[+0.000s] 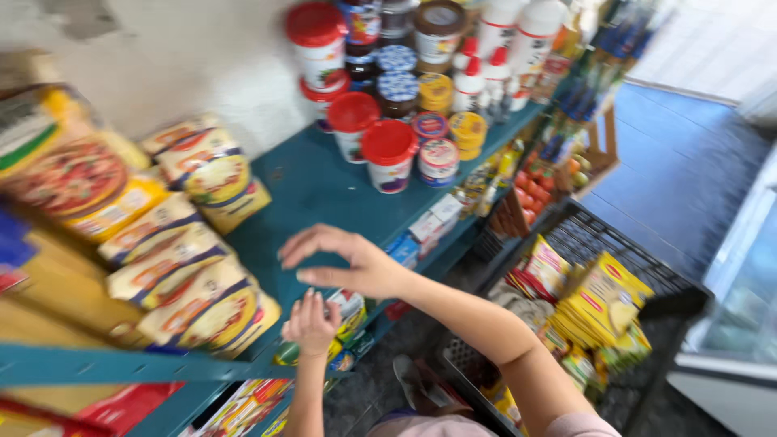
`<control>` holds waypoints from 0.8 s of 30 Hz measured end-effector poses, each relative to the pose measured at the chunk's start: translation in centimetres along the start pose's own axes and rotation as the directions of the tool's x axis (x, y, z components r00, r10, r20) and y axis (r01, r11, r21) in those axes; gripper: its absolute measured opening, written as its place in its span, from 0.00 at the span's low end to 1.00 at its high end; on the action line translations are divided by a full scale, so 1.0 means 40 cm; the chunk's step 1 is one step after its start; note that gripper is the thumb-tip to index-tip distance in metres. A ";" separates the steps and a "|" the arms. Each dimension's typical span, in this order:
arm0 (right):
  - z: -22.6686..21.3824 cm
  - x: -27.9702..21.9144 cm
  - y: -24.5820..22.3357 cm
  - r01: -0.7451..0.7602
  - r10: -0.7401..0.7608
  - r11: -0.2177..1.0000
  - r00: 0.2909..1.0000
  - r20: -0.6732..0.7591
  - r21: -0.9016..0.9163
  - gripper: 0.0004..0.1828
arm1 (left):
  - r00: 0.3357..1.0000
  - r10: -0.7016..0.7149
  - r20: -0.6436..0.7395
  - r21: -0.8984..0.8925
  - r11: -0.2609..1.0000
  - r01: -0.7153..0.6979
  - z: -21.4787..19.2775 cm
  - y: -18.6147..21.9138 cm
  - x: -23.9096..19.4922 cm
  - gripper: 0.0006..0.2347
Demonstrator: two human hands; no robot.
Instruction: The person repeatedly picks up packages of instant noodles from a black plastic crate, turns them over to inspect the packaging, and places them onto a blue metal shelf. The person handles multiple yellow and red noodle packages one at a time, organizing them in rows on the shelf.
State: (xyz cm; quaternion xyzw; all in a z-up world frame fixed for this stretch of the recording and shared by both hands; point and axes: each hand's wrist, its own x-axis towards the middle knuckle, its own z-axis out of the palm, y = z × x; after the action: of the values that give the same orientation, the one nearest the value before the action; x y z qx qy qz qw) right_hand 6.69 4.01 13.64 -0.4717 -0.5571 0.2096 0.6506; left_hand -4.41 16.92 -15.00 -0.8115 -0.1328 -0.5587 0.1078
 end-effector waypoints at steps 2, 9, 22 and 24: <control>-0.034 -0.126 -0.033 -0.015 0.018 0.996 0.999 0.038 -0.085 0.11 | 0.995 0.012 0.097 -0.107 0.994 -0.001 -0.018 -0.001 0.025 0.11; -0.032 -0.565 -0.096 -0.281 0.317 0.868 0.948 0.022 -0.408 0.15 | 0.984 -0.007 0.179 -0.122 0.992 0.029 -0.147 0.070 0.199 0.13; 0.103 -1.097 0.005 -0.908 0.469 -0.258 0.182 -0.864 -0.331 0.25 | 0.260 0.919 0.297 -0.955 0.282 0.094 -0.068 0.537 0.125 0.17; 0.107 -1.188 0.041 -0.907 0.395 -0.318 0.139 -0.908 -0.277 0.27 | -0.049 0.953 0.300 -0.951 0.303 0.064 -0.064 0.587 0.035 0.22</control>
State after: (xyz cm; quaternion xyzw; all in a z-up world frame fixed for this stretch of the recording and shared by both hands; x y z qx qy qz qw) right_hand -10.70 -31.53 -13.09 -0.9895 0.0349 0.0984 0.0997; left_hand 1.70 -5.89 -13.40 -0.8744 0.4336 0.1693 -0.1373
